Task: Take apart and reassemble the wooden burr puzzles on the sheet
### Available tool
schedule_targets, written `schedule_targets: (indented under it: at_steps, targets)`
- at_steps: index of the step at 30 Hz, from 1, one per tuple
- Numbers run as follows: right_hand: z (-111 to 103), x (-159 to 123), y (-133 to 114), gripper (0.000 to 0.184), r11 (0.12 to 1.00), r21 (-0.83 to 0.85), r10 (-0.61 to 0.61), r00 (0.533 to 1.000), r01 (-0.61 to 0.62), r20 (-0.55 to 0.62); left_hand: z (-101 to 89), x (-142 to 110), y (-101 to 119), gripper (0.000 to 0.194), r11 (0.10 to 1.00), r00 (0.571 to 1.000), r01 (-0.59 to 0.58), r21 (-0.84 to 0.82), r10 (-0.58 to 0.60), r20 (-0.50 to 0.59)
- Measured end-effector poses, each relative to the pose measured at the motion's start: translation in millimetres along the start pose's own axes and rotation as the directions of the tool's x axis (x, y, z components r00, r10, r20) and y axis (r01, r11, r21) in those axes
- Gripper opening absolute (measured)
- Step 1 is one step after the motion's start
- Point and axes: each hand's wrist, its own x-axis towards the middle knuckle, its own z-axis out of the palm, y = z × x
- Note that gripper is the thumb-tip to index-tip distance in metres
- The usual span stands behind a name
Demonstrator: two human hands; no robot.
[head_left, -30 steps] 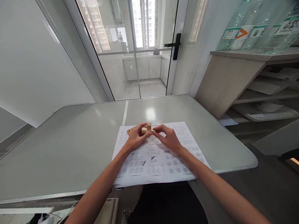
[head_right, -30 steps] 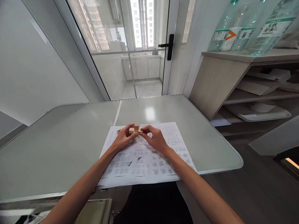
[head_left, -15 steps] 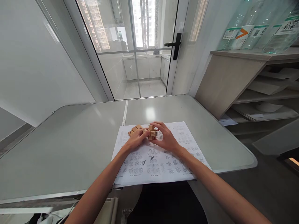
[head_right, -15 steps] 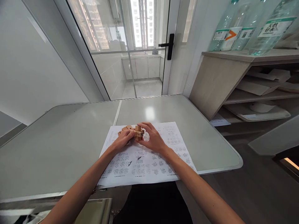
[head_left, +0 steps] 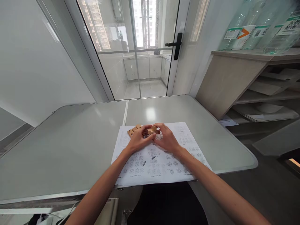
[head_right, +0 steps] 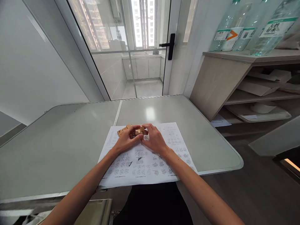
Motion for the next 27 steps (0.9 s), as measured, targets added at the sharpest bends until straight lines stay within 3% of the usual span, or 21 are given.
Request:
schedule_targets:
  at_steps: [6,9,13,16,20,27]
  targets:
    - [-2,2,-5,0.049,0.999,0.016,-0.028,0.999,0.029,-0.036,-0.6,1,0,0.054,0.998,0.999,0.006,-0.061,-0.008,-0.042]
    - [-4,3,-5,0.056,0.999,0.033,-0.026,0.996,0.029,-0.083,-0.7,4,-2,0.051,0.996,0.993,0.008,-0.091,-0.018,-0.113]
    - [-6,3,2,0.058,0.998,0.024,0.056,0.990,-0.053,-0.127,-2.2,9,-10,0.057,0.982,0.966,0.060,-0.181,-0.103,-0.239]
    - [-3,0,11,0.055,0.983,-0.049,0.175,0.983,-0.178,-0.061,-4.8,11,-15,0.061,0.958,0.951,0.024,-0.286,-0.111,-0.290]
    - [5,-5,21,0.055,0.951,-0.150,0.279,0.960,-0.270,0.039,-6.3,10,-13,0.066,0.934,0.968,-0.039,-0.355,-0.053,-0.245]
    - [8,-8,24,0.063,0.947,-0.175,0.286,0.956,-0.271,0.067,-4.5,5,-4,0.066,0.932,0.990,-0.099,-0.348,0.059,-0.125]
